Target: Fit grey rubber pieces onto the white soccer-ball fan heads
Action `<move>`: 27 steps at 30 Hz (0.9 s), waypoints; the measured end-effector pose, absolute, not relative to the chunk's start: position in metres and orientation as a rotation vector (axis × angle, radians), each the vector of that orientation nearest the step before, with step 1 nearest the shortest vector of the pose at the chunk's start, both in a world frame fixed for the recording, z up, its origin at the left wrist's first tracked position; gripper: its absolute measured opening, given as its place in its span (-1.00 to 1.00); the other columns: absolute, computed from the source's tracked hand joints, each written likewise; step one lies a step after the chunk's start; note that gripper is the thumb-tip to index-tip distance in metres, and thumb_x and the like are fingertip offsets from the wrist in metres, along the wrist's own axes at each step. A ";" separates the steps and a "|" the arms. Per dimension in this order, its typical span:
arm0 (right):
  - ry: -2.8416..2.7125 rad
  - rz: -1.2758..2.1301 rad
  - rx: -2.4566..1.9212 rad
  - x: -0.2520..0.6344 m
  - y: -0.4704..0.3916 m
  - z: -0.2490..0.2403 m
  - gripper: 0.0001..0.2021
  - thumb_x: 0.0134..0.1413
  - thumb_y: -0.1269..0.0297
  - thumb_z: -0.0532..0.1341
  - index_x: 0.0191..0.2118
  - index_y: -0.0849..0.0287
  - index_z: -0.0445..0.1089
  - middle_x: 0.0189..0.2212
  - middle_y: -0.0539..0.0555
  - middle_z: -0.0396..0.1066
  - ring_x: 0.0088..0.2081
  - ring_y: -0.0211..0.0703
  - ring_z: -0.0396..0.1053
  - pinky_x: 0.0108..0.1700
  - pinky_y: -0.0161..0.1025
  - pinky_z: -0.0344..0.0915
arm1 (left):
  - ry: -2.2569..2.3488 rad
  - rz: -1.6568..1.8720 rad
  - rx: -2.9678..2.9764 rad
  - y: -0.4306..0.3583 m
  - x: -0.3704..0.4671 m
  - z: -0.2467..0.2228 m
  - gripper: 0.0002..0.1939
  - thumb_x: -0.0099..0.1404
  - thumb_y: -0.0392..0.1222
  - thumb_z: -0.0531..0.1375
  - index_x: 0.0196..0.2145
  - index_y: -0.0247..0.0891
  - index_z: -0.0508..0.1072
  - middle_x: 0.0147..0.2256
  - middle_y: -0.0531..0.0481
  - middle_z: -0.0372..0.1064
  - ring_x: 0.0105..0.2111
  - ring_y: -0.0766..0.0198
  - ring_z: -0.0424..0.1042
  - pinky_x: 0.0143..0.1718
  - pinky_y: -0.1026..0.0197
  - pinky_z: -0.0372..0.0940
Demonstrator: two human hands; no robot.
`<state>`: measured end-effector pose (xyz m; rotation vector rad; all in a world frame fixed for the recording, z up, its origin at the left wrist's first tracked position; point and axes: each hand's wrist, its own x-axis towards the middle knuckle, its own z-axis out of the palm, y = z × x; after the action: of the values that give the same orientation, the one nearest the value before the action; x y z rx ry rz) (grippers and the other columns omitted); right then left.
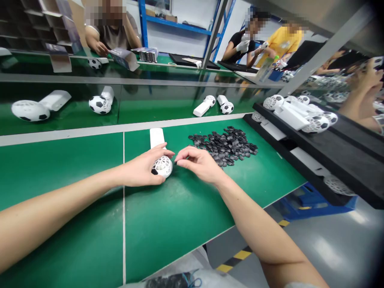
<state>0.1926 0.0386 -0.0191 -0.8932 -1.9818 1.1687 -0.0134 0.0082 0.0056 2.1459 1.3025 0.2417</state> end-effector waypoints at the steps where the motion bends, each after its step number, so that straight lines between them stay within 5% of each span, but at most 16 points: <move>1: -1.973 1.218 -0.855 0.190 0.036 -0.019 -0.91 -0.01 0.29 0.23 -0.37 0.18 0.43 -0.35 0.01 0.42 -0.30 -0.27 0.36 -0.21 -0.28 0.31 | 1.306 0.245 2.144 0.008 -0.013 0.005 -0.33 0.02 -0.18 0.13 0.13 -0.19 0.12 0.28 -0.16 -0.26 0.26 0.05 -0.21 0.17 0.00 0.00; 9: -1.861 1.439 -0.800 0.177 0.033 -0.026 -0.92 -0.11 0.32 0.30 -0.45 0.20 0.41 -0.47 -0.04 0.43 -0.40 -0.31 0.36 -0.27 -0.30 0.30 | 1.330 0.347 2.132 0.005 -0.012 0.002 -0.38 0.08 0.08 0.16 0.06 -0.20 0.20 0.24 -0.15 -0.10 0.26 0.05 -0.19 0.20 0.00 -0.07; 21: -1.874 1.318 -0.925 0.172 0.029 -0.024 -0.90 -0.13 0.39 0.29 -0.48 0.22 0.33 -0.54 -0.10 0.33 -0.51 -0.39 0.20 -0.42 -0.39 0.16 | 1.309 0.493 2.063 0.007 -0.007 -0.004 -0.57 0.06 -0.11 0.14 -0.08 -0.22 0.25 0.07 -0.09 0.17 0.17 0.00 0.04 0.13 0.01 0.05; 27: -1.918 1.293 -0.918 0.170 0.038 -0.031 -0.82 -0.10 0.24 0.29 -0.44 0.22 0.33 -0.52 -0.07 0.35 -0.49 -0.34 0.23 -0.42 -0.36 0.19 | 1.272 0.494 2.034 0.010 -0.010 -0.001 -0.56 0.03 -0.13 0.16 -0.09 -0.21 0.26 0.14 -0.11 0.08 0.19 -0.05 -0.03 0.15 -0.06 -0.03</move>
<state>0.1698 0.0375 -0.0308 -0.9183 -1.9184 1.2934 -0.0098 0.0096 -0.0013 2.0341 1.2719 0.4942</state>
